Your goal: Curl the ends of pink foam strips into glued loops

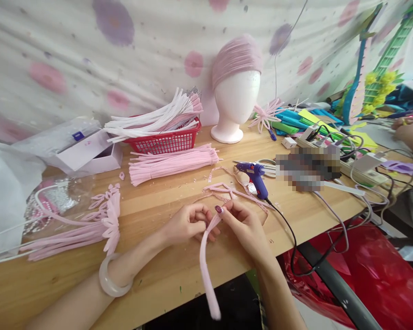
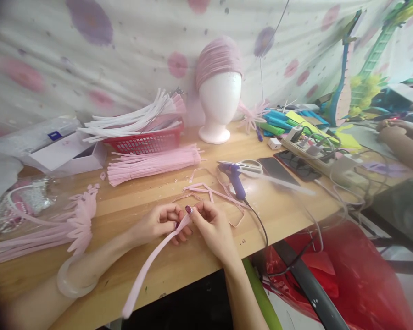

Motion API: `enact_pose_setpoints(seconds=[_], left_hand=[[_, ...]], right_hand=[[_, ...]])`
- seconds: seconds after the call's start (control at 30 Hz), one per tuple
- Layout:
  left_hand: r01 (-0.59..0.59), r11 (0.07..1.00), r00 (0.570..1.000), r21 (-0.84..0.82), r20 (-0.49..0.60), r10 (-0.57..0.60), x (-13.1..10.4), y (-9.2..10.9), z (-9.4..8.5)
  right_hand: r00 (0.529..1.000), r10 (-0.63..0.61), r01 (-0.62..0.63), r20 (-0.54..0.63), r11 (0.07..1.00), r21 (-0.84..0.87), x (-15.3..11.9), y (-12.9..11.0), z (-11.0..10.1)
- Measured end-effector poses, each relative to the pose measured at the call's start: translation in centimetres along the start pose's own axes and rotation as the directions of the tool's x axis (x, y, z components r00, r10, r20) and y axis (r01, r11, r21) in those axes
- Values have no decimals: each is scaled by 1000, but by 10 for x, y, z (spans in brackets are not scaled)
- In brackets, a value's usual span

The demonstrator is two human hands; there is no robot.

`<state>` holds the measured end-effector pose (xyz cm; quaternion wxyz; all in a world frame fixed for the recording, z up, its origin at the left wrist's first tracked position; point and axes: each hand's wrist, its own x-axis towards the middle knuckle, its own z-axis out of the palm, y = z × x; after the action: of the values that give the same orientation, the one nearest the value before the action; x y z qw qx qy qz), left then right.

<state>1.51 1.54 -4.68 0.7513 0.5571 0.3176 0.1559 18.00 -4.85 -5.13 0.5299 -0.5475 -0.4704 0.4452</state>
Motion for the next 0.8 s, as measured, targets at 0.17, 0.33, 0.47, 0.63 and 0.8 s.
enact_pose_setpoints(seconds=[0.17, 0.33, 0.47, 0.63, 0.8], left_hand=[[68, 997, 995, 47, 64, -71, -3, 9, 0], [113, 993, 992, 25, 51, -114, -1, 9, 0], [100, 995, 995, -19, 12, -100, 1, 5, 0], [102, 993, 995, -51, -16, -103, 0, 7, 0], [97, 993, 995, -68, -30, -100, 0, 10, 1]], right_hand=[[993, -44, 40, -111, 998, -42, 1, -3, -1], [994, -40, 44, -105, 998, 41, -1, -10, 6], [998, -38, 41, -51, 997, 58, 0, -11, 10], [996, -81, 82, -46, 996, 15, -1, -7, 9], [996, -78, 75, 43, 996, 56, -4, 0, 11]])
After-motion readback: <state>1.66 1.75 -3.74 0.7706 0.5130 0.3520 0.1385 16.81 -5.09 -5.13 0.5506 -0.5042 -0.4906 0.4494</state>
